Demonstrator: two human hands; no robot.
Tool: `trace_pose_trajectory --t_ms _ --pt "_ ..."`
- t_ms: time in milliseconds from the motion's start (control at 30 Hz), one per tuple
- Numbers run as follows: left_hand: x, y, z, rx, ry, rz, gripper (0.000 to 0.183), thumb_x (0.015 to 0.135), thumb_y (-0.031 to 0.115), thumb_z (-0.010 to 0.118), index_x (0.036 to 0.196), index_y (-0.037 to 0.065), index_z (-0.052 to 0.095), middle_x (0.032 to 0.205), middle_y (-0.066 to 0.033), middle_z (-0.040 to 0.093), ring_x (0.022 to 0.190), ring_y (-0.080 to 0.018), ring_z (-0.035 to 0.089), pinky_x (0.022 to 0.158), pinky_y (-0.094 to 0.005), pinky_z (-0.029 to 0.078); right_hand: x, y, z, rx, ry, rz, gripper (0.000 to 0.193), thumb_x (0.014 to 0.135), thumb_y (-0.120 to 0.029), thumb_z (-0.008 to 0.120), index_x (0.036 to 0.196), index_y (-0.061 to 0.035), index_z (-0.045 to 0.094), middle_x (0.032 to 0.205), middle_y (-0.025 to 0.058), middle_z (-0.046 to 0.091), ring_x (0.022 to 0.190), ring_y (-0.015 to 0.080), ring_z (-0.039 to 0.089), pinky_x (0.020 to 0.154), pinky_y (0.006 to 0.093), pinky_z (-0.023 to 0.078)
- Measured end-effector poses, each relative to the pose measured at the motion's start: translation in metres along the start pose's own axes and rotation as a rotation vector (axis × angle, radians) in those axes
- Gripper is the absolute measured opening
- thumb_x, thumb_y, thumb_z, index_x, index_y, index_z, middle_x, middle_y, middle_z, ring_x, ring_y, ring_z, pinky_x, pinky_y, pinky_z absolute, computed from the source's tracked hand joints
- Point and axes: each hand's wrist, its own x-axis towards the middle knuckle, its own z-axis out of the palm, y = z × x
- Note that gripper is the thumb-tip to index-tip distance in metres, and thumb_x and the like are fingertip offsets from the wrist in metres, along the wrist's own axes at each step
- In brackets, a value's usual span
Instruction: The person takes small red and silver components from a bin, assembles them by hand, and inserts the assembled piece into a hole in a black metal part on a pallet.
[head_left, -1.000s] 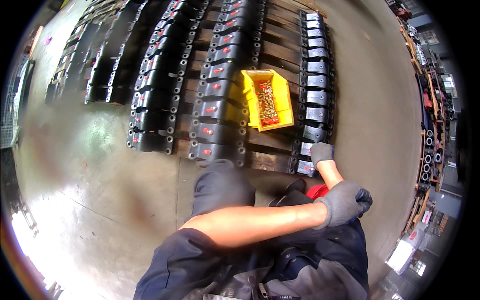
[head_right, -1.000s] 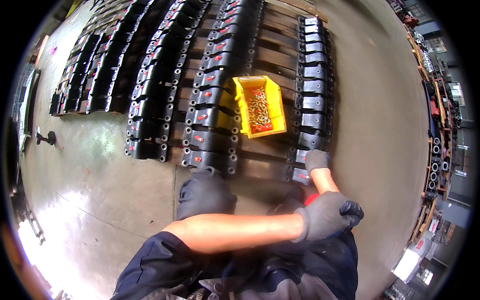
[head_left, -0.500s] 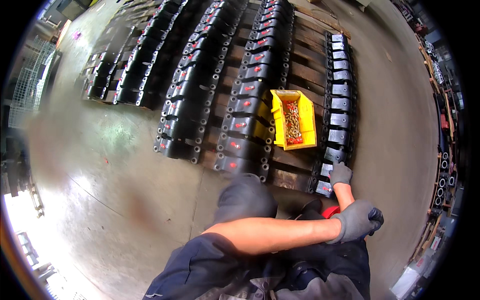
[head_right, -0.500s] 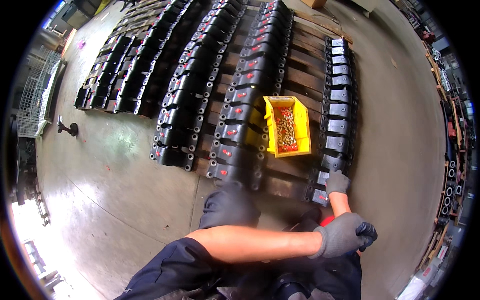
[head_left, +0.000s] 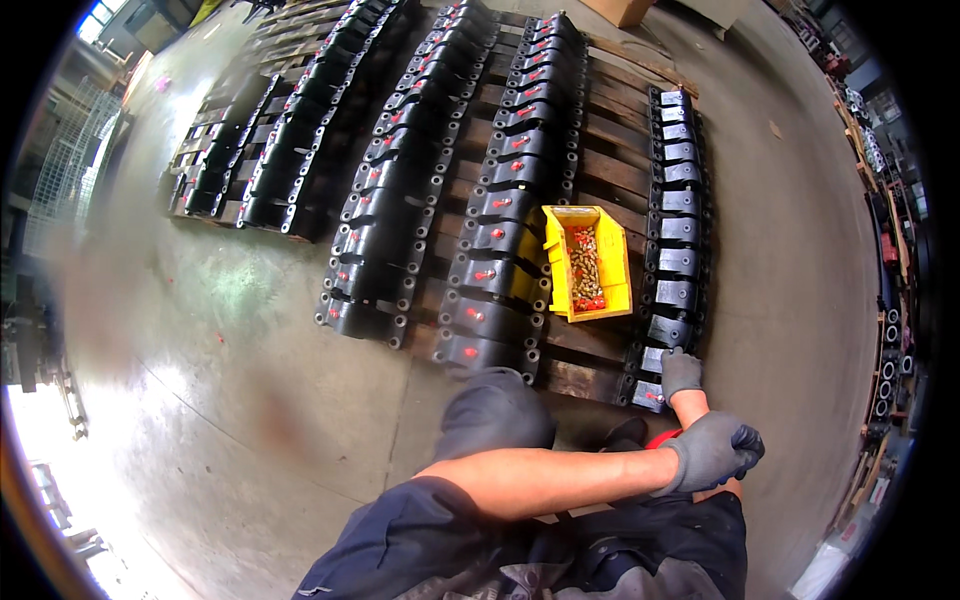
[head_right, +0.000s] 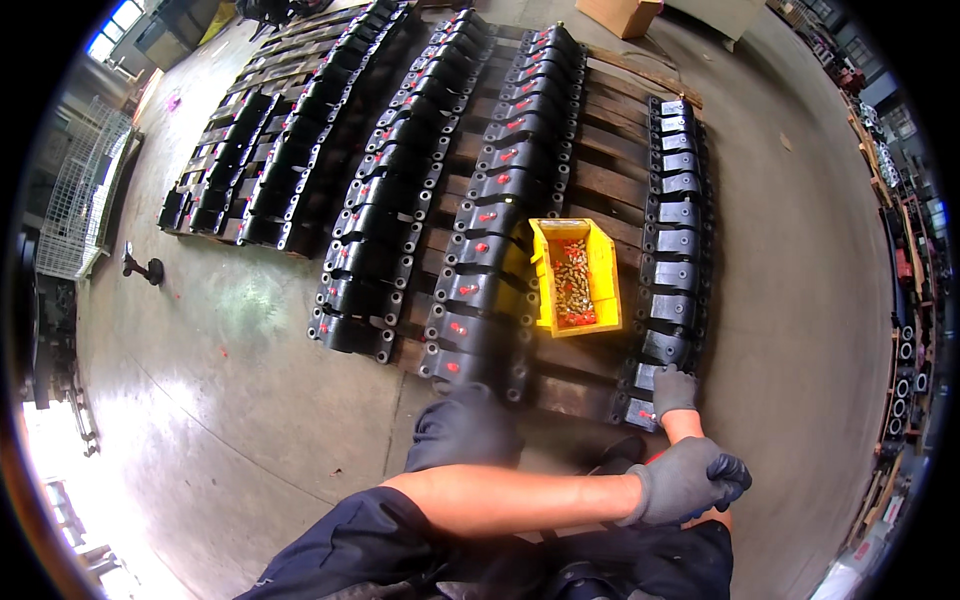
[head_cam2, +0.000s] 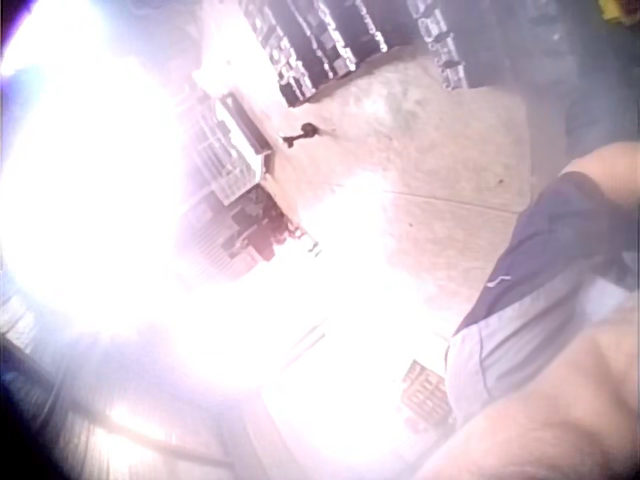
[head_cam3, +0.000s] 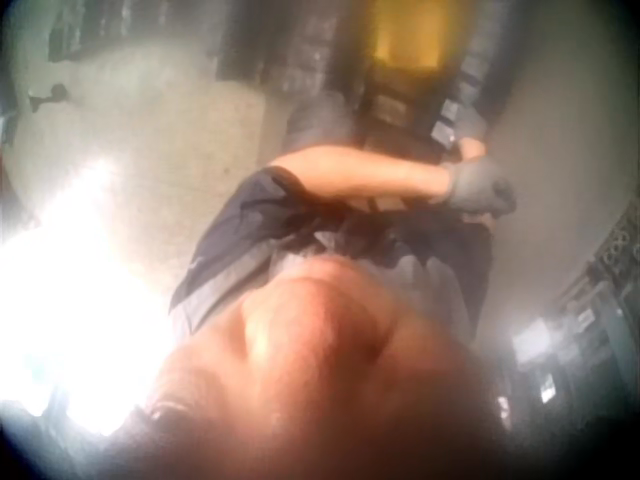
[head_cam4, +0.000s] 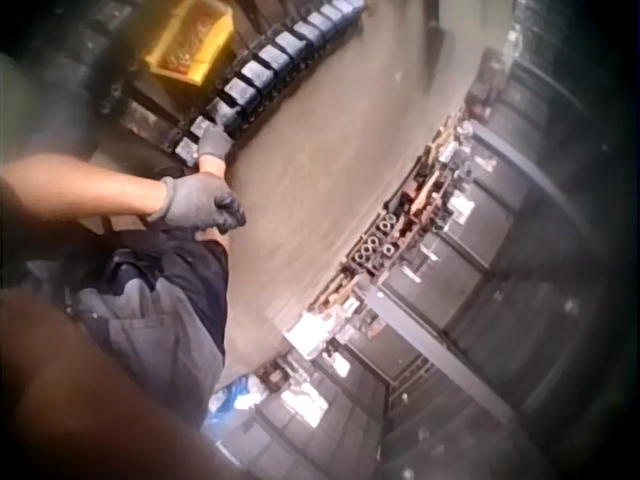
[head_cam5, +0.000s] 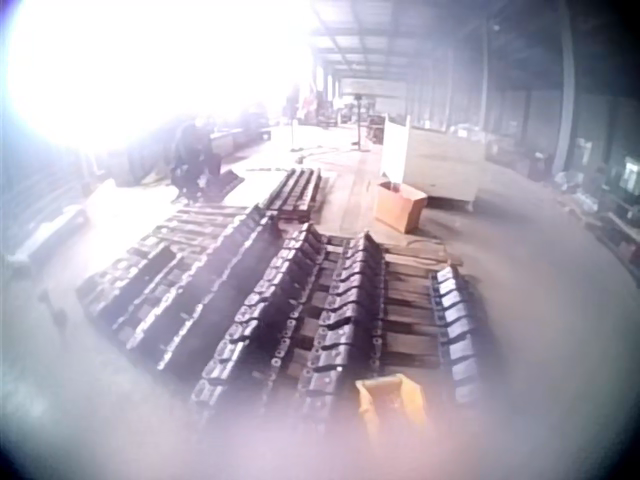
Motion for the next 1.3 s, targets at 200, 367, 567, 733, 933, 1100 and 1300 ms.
trace_pose_trajectory --t_ms 200,367,567,733,933,1100,1300 --pt "0.001 0.004 0.001 -0.001 -0.026 -0.01 0.019 0.097 0.019 0.06 0.102 0.001 0.063 0.09 -0.0087 0.071 0.082 -0.0168 0.065 0.076 -0.0307 0.053 0.004 0.008 0.002 -0.026 -0.095 -0.024 0.025 0.094 -0.017 0.054 0.113 -0.0086 0.068 0.102 0.0148 0.068 0.09 0.034 0.071 0.073 0.047 0.056" --pt "0.002 0.004 -0.001 0.005 -0.036 -0.019 0.021 0.099 0.019 0.058 0.104 0.0 0.063 0.092 -0.0095 0.071 0.083 -0.0175 0.067 0.076 -0.031 0.055 0.01 0.003 0.007 -0.088 -0.1 0.011 0.023 0.093 -0.018 0.054 0.106 -0.0121 0.073 0.1 0.0123 0.072 0.091 0.0302 0.073 0.071 0.045 0.056" --pt "0.001 0.003 -0.003 -0.004 -0.064 -0.043 0.022 0.102 0.019 0.055 0.107 -0.001 0.062 0.094 -0.0104 0.072 0.084 -0.0183 0.069 0.076 -0.0314 0.056 0.018 0.001 0.004 -0.119 -0.191 0.011 0.024 0.092 -0.019 0.054 0.096 -0.0156 0.078 0.097 0.0102 0.076 0.092 0.0263 0.074 0.071 0.0436 0.057" --pt "0.024 -0.018 -0.011 -0.109 -0.387 -0.07 0.023 0.104 0.02 0.053 0.109 -0.002 0.061 0.095 -0.0111 0.073 0.085 -0.019 0.07 0.076 -0.0318 0.057 0.012 0.0 -0.015 -0.091 -0.22 0.004 0.024 0.092 -0.024 0.056 0.096 -0.0145 0.078 0.099 0.0108 0.076 0.092 0.0273 0.074 0.076 0.043 0.057" --pt "0.068 -0.088 0.0 -0.031 -0.615 0.399 0.024 0.104 0.02 0.055 0.115 0.0 0.061 0.098 -0.0104 0.071 0.088 -0.0186 0.069 0.077 -0.0331 0.057 0.018 0.005 -0.015 -0.153 -0.184 -0.085 0.035 0.1 -0.027 0.045 0.099 -0.0133 0.077 0.105 0.0113 0.075 0.096 0.029 0.071 0.078 0.0451 0.054" --pt "-0.001 0.019 -0.011 -0.237 -0.233 -0.297 0.027 0.102 0.02 0.057 0.122 0.003 0.06 0.099 -0.0083 0.071 0.085 -0.0162 0.07 0.076 -0.03 0.059 0.02 0.021 0.024 0.038 -0.188 0.072 0.031 0.096 -0.031 0.053 0.099 -0.0111 0.076 0.104 0.015 0.073 0.09 0.0309 0.072 0.074 0.0447 0.055" --pt "-0.023 0.053 -0.004 -0.031 0.078 -0.235 0.032 0.101 0.023 0.058 0.128 0.005 0.062 0.096 -0.0064 0.072 0.081 -0.0126 0.068 0.073 -0.0266 0.056 0.006 0.005 0.009 0.057 0.011 0.068 0.028 0.093 -0.033 0.061 0.101 -0.009 0.072 0.098 0.0171 0.073 0.091 0.0329 0.073 0.076 0.0453 0.057"
